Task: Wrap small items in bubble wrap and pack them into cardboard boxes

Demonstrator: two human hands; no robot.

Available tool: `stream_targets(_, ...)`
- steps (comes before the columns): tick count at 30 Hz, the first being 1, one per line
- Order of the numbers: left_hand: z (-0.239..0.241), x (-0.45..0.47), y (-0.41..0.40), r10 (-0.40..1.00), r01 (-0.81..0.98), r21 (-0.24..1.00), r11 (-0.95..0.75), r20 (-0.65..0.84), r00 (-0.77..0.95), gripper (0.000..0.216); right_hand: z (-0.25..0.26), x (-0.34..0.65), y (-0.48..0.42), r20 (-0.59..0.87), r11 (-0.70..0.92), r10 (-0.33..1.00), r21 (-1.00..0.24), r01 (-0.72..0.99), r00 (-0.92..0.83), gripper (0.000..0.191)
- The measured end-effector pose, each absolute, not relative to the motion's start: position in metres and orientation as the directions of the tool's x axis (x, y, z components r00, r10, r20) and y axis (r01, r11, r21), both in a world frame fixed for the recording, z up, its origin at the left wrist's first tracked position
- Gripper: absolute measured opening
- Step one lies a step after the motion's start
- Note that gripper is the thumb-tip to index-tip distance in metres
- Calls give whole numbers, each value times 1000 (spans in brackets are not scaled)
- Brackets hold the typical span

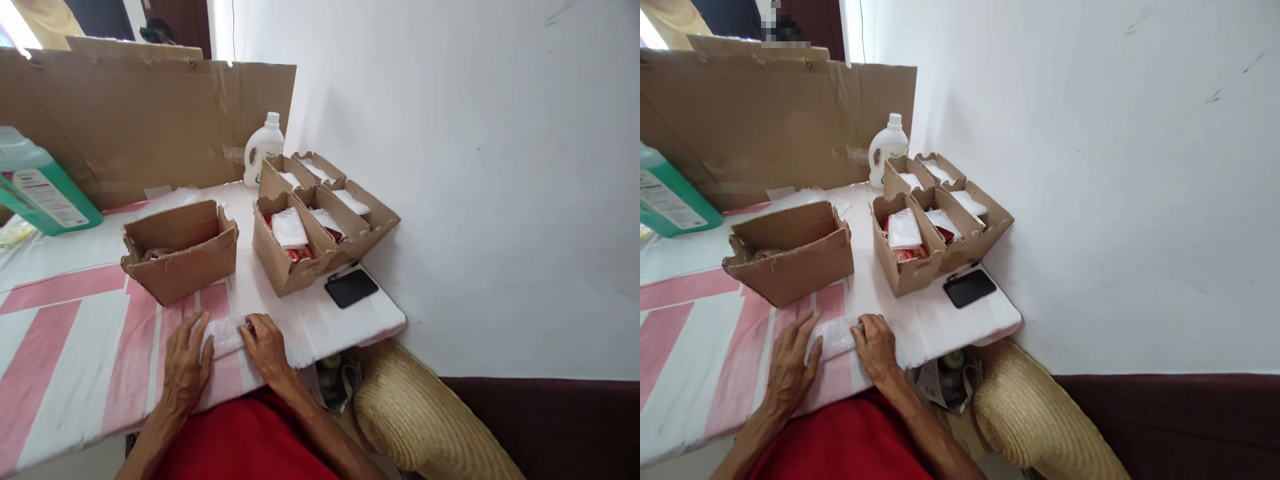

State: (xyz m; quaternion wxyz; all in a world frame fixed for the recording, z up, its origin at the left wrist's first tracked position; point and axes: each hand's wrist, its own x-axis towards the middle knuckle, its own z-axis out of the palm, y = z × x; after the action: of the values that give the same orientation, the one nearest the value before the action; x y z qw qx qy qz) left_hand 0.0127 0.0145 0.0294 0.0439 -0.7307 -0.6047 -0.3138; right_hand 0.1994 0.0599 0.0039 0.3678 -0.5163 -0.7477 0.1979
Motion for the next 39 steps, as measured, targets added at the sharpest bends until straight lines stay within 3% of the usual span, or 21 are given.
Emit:
stream_targets(4, 13, 18, 5, 804, 881, 93, -465, 462, 376, 52, 12, 201, 55, 414, 418, 892, -598, 684, -183, 26)
stream_targets(6, 2, 19, 2, 812, 887, 69, -456, 441, 383, 56, 17, 205, 49, 454, 541, 831, -523, 659, -322, 40)
stream_targets(9, -7, 17, 1, 830, 892, 93, -442, 420, 367, 56, 18, 213, 43, 396, 704, 710, -438, 560, -583, 53)
stream_targets(14, -2, 6, 10, 838, 878, 139, -458, 397, 374, 49, 5, 224, 49, 342, 747, 660, -391, 537, -669, 49)
stream_targets(18, 13, -9, 15, 757, 816, 85, -572, 437, 485, 41, 7, 226, 63, 300, 813, 579, -280, 510, -758, 38)
stream_targets(21, 43, -15, 21, 755, 781, 157, -605, 424, 500, 38, 42, 226, 78, 210, 842, 534, -219, 493, -819, 19)
stream_targets(24, 103, -22, 37, 760, 750, 265, -606, 471, 447, 32, 112, 220, 100, 318, 865, 502, -181, 469, -804, 12)
stream_targets(28, 197, -44, 75, 651, 832, 94, -547, 673, 351, 30, 210, 194, 142, 629, 895, 374, -53, 443, -681, 22)
stream_targets(30, 226, -59, 100, 632, 908, 10, -420, 721, 284, 27, 237, 174, 170, 674, 875, 361, -5, 485, -645, 25)
stream_targets(32, 236, -72, 124, 725, 948, -12, -317, 642, 250, 29, 245, 153, 198, 604, 857, 399, 22, 515, -690, 25)
stream_targets(35, 228, -86, 156, 923, 972, -27, -235, 307, 232, 31, 238, 127, 233, 330, 872, 464, -7, 490, -822, 24)
stream_targets(37, 219, -90, 170, 960, 973, -46, -226, 161, 230, 28, 230, 115, 250, 180, 884, 465, -49, 464, -867, 23)
stream_targets(39, 211, -90, 180, 962, 968, -50, -246, 112, 250, 26, 222, 107, 260, 105, 891, 452, -80, 446, -886, 22)
